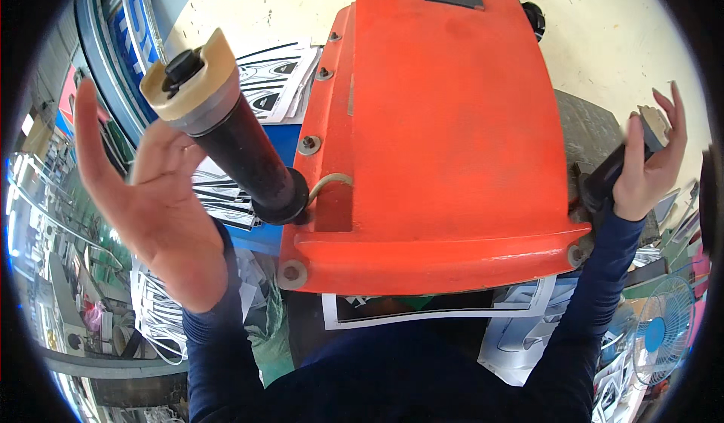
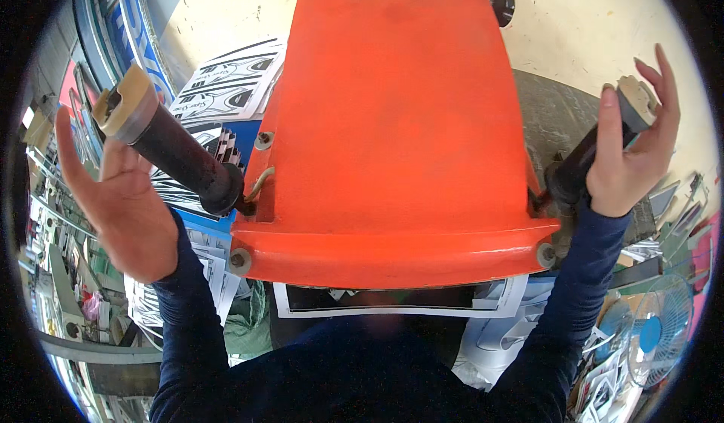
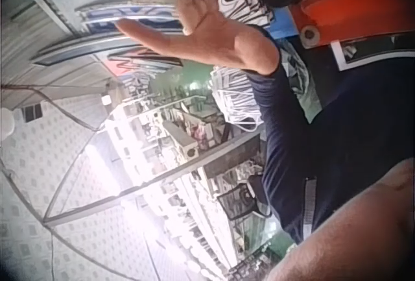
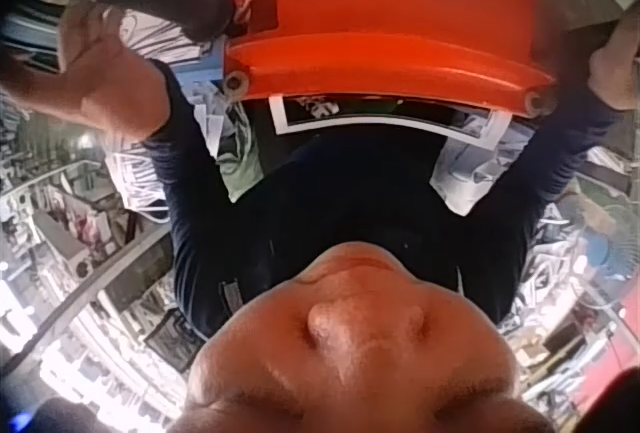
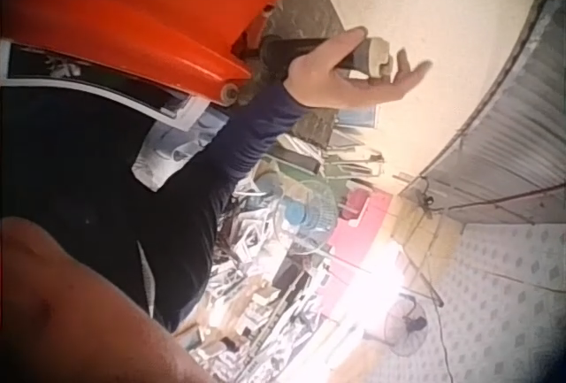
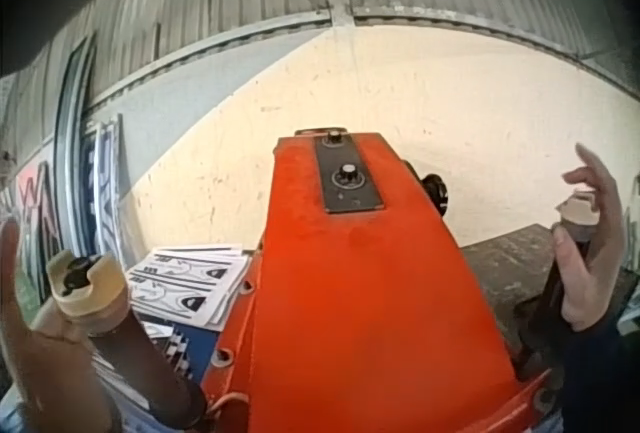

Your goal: Using a manual die-cutting machine to punch out printed stickers from a sheet.

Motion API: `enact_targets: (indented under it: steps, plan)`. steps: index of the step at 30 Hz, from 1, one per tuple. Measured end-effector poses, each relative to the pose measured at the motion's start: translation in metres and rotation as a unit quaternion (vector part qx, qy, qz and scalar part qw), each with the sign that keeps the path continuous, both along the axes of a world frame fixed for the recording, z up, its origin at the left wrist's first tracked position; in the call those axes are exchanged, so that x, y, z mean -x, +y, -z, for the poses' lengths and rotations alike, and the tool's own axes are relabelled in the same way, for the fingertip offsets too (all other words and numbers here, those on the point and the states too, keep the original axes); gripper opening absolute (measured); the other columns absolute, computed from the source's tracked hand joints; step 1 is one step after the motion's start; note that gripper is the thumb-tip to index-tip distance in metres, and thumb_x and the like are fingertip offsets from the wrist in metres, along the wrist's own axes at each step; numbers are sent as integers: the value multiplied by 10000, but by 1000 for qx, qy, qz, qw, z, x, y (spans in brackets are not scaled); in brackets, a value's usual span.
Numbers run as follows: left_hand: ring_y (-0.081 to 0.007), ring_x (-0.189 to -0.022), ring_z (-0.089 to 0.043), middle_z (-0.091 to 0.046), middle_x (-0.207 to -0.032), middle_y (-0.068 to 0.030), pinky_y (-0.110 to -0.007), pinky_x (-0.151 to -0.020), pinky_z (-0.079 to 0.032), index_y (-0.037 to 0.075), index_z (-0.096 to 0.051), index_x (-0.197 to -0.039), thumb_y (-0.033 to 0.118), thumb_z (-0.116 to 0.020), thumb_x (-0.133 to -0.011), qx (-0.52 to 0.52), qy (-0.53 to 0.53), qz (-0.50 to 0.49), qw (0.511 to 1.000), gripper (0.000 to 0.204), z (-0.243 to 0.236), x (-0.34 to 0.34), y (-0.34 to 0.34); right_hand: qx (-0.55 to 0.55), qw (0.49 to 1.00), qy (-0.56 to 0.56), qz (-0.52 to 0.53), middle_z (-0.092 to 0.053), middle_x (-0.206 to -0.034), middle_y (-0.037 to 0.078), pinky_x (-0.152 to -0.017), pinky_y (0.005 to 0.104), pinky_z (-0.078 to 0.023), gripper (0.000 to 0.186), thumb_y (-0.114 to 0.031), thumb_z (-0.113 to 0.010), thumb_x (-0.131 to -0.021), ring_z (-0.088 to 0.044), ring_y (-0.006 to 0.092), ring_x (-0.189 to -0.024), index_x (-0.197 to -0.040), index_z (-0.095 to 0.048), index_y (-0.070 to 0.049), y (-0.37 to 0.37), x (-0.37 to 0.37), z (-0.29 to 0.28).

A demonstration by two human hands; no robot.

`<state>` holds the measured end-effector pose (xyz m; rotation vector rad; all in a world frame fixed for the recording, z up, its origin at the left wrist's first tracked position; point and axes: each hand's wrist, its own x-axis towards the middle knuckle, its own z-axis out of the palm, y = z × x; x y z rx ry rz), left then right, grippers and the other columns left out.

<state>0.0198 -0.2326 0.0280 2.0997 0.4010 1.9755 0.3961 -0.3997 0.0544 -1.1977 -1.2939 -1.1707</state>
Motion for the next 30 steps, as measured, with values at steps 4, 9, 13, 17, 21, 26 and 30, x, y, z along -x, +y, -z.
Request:
enact_targets:
  steps: [4,9,13,17,21,26,30]
  plan:
    - [-377,-1344,-447,-377,-1474,-304,-464,-1121,-339,8,30,-1559,850,-663,-646,181,-87,192,961,1423,43,-17,5,22,998,55,-25,-601,-1258,131,-936,307,-458,540,-91,-681,-906,-591,164,-1055,-1414,-507,-40,-5,-28,-1]
    - [-361,-1478,-216,-193,-1585,-265,-448,-1192,-148,-37,30,-1553,451,-869,-681,154,240,243,927,1344,80,5,16,18,995,48,86,-635,-1206,108,-873,297,-467,524,-160,-725,-895,-616,142,-987,-1385,-555,-81,-26,-81,-9]
    - [-428,-1478,-175,-179,-1584,-279,-485,-1200,-152,-56,-87,-1540,350,-889,-658,158,368,167,901,1260,93,12,22,-5,979,23,203,-634,-1206,99,-939,353,-460,563,-241,-770,-852,-586,205,-1104,-1364,-578,-106,-42,-146,-6]
    - [-445,-1478,-169,-218,-1588,-239,-585,-1177,-133,-12,-103,-1551,355,-870,-679,170,446,92,874,1218,93,9,16,23,941,-82,328,-609,-1245,148,-1009,403,-425,583,-349,-734,-864,-539,304,-1213,-1350,-569,-71,-50,-163,-11]
    - [-430,-1489,-162,-220,-1601,-208,-642,-1158,-108,5,-123,-1553,383,-866,-680,169,462,77,867,1207,90,4,15,128,972,190,-50,-493,-1427,216,-1115,449,-354,636,-430,-574,-953,-502,331,-1293,-1423,-460,-17,-59,-136,9]
    - [-421,-1491,-171,-251,-1595,-200,-648,-1155,-98,23,-144,-1557,388,-869,-679,206,447,86,867,1195,98,11,15,137,745,360,-544,-581,-1267,215,-1102,336,-363,472,-304,-391,-1054,-553,268,-1228,-1408,-432,5,-26,15,9]
    - [-432,-1488,-170,-252,-1593,-202,-659,-1151,-87,29,-148,-1558,413,-878,-669,180,476,76,857,1213,92,7,16,199,753,414,-471,-574,-839,79,-739,266,-447,289,-280,-487,-1033,-556,153,-779,-1073,-552,-1,-49,-57,5]
